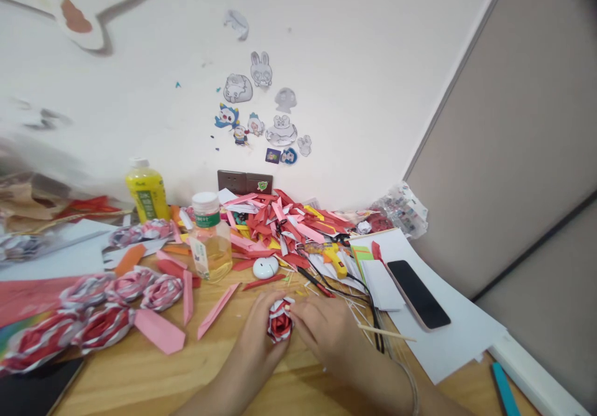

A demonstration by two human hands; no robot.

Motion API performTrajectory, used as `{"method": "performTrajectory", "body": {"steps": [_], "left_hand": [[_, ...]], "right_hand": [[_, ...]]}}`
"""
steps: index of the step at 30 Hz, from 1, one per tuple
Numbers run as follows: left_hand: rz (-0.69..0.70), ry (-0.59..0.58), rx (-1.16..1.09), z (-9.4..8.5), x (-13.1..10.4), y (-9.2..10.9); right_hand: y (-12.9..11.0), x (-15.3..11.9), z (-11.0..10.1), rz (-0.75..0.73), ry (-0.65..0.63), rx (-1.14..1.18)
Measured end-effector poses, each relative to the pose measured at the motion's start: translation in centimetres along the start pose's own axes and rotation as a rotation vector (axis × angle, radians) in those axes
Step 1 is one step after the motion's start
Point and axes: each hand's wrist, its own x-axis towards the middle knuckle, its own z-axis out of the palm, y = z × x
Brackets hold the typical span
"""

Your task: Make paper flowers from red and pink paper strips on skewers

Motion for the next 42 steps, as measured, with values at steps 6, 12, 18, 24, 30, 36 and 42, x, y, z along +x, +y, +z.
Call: {"method": "performTrajectory", "body": {"steps": [6,12,18,24,30,36,42], "left_hand": [[0.013,0.000,-0.002,0.1,-0.1,0.0],[0.025,0.002,0.007,0.1,-0.1,0.0],[0.016,0.012,-0.002,0.3,-0.2,-0.3],[0.030,0.007,0.006,0.2,-0.2,-0.2],[0.039,-0.002,-0.008,0.0,0.1,0.1],[0.035,-0.003,-0.045,0.1,0.2,0.3],[0.027,-0.021,-0.048,-0.1,0.2,0.5]], "right_hand": [[0.0,-0.2,-0.1,-0.031,-0.031,-0.089],[0.1,-0.3,-0.1,-0.063,0.013,-0.064],[0.1,-0.6,0.3,0.151,-0.074,0.083],[0.0,-0.3,0.1,0.398,-0.176,0.301],[-0.1,0.2,-0.3,0.563,-0.220,0.447],[-0.2,0.8,-0.7,0.623,-0.228,0.508],[-0.2,0.5,-0.5,0.541,-0.184,0.449]]}}
